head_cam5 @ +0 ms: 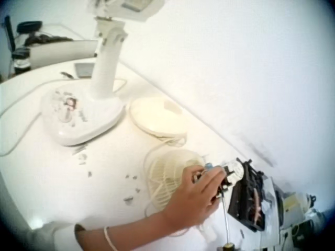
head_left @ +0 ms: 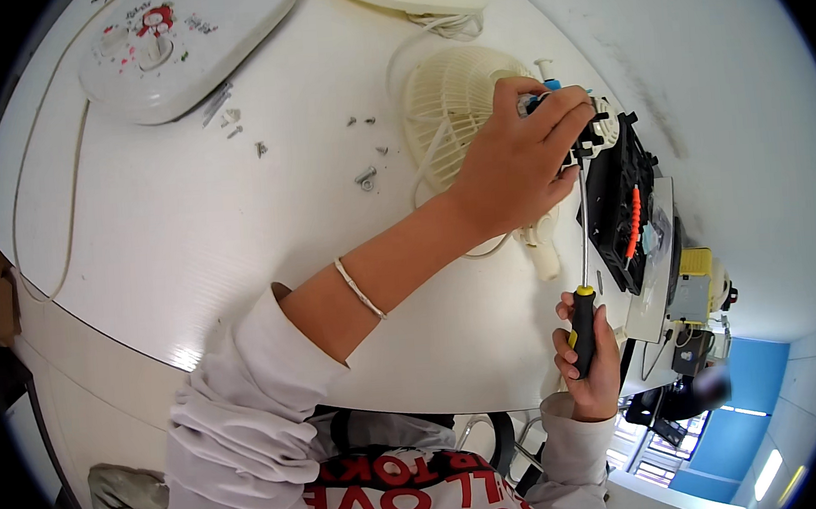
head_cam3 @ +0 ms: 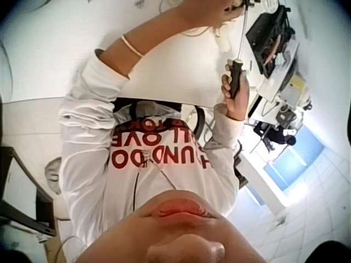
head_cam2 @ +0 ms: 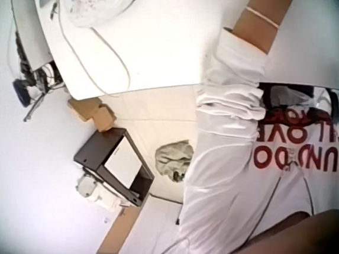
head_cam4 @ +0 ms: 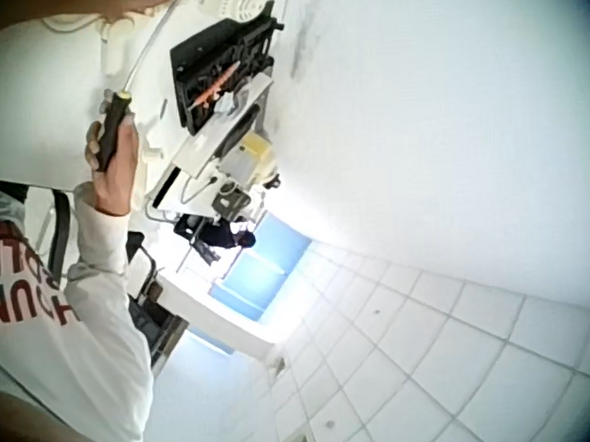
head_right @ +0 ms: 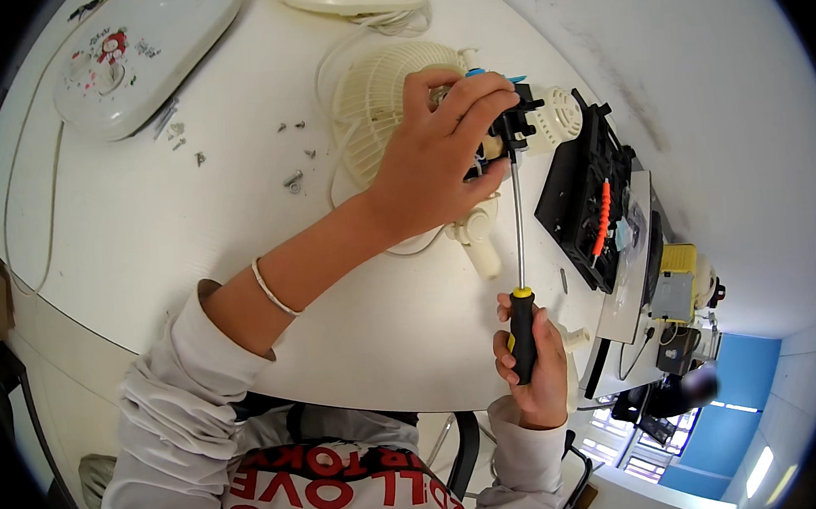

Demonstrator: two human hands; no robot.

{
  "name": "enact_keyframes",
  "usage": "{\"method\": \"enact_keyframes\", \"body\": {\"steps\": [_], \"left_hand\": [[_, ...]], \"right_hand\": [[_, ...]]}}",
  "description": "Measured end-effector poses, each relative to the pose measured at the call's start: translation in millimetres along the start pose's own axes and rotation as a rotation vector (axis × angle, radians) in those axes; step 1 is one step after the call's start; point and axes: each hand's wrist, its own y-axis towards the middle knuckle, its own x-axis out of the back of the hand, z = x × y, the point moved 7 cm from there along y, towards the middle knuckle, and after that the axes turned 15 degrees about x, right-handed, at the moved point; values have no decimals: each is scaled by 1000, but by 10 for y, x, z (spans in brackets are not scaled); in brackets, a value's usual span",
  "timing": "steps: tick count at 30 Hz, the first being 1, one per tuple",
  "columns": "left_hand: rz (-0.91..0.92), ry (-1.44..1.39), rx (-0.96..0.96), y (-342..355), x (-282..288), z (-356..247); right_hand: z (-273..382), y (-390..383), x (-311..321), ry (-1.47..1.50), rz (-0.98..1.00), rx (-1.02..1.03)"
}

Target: The person disassembles a white plastic fan housing, then uses a screwdriver to tighten screws on the fan motor assembly. They handle screws, a screwdriver, and fan components on a white table.

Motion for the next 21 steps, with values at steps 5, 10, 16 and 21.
{"method": "enact_keyframes", "body": {"steps": [5,10,16,21], "left_hand": [[21,37,15,67,-19,0],[54,56,28,116,-50,-47],[20,57,31,117,-85,-58],[7,54,35,124,-53,-36]], "right_hand": [[96,-41,-18,-149,27,56],[348,-81,5,-1098,-65,475],[519,-135,-140,-1232,-37,588],[192,66,181,167,136,-90]]}}
